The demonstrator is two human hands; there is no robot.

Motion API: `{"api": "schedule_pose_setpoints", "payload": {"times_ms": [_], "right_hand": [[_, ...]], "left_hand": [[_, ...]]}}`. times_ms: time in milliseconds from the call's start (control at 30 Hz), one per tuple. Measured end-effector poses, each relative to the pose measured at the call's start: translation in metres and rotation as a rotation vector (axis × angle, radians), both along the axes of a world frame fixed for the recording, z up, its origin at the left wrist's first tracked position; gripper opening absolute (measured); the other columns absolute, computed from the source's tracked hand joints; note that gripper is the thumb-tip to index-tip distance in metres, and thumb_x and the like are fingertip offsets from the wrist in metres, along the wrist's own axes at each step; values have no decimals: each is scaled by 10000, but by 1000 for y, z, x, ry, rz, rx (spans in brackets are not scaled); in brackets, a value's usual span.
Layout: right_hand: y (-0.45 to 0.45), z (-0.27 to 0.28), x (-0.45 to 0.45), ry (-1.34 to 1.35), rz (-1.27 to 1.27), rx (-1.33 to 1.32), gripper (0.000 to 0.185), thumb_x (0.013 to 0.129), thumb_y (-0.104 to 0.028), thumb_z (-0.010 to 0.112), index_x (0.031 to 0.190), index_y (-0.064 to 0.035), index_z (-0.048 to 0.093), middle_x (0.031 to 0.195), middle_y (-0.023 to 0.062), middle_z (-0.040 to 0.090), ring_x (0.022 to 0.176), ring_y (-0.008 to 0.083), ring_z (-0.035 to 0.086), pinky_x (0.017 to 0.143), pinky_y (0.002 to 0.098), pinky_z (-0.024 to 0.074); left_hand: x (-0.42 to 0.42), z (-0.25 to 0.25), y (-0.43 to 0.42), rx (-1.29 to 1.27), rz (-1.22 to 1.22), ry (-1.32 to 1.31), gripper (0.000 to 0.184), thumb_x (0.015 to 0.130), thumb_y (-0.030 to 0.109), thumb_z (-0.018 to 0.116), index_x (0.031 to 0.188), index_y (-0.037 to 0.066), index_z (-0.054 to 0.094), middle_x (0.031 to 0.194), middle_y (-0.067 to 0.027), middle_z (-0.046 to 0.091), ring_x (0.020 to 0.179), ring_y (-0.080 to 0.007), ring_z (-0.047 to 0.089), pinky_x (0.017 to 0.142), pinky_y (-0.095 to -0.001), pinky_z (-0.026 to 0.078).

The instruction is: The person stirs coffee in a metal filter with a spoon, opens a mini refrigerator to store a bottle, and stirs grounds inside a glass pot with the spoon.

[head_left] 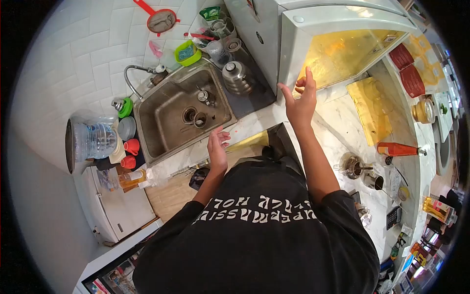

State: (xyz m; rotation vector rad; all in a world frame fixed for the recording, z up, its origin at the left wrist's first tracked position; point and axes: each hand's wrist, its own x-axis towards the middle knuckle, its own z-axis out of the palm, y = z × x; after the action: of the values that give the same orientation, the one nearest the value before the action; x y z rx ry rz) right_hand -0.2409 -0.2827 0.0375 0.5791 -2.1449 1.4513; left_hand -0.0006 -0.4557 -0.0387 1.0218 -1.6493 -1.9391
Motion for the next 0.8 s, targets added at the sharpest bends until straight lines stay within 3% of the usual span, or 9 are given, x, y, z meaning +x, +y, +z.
{"api": "schedule_pose_setpoints", "payload": {"times_ms": [133,367,467,567,800], "right_hand": [[0,-1,0,-9,7,-22,916,796,-204,901,1549,-87,394,998,120,568,893,265,596,792,390,543],[40,9,11,-104,123,45,719,876,-134,816,1510,-111,478,1091,126,629,988,267,641,848,394,542],[79,10,37,-186,89,29,633,896,-117,789,1470,-112,523,1128,130,645,1020,264,652,867,386,549],[120,14,75,-272,19,-20,627,902,-120,785,1470,-115,520,1129,128,648,1024,255,655,873,388,549],[233,17,180,-377,-198,-81,626,896,-118,792,1462,-104,526,1159,124,660,1047,250,659,877,383,553]], "left_hand": [[0,-5,-1,14,-8,4,541,1128,486,317,1351,56,557,1093,-62,662,999,-169,597,852,-335,446],[-3,-8,10,-26,-66,-31,534,1128,477,324,1356,53,557,1093,-60,660,990,-162,602,849,-323,452],[-10,-10,20,-68,-172,-75,533,1128,471,325,1356,49,558,1097,-63,658,991,-158,605,849,-320,455],[-21,-8,45,-66,-250,-74,466,1126,389,327,1310,55,595,1075,-52,670,975,-144,611,833,-303,457],[-31,-1,140,-67,-534,-21,426,1130,370,367,1293,59,607,1036,-34,684,917,-113,613,801,-276,459]]}}
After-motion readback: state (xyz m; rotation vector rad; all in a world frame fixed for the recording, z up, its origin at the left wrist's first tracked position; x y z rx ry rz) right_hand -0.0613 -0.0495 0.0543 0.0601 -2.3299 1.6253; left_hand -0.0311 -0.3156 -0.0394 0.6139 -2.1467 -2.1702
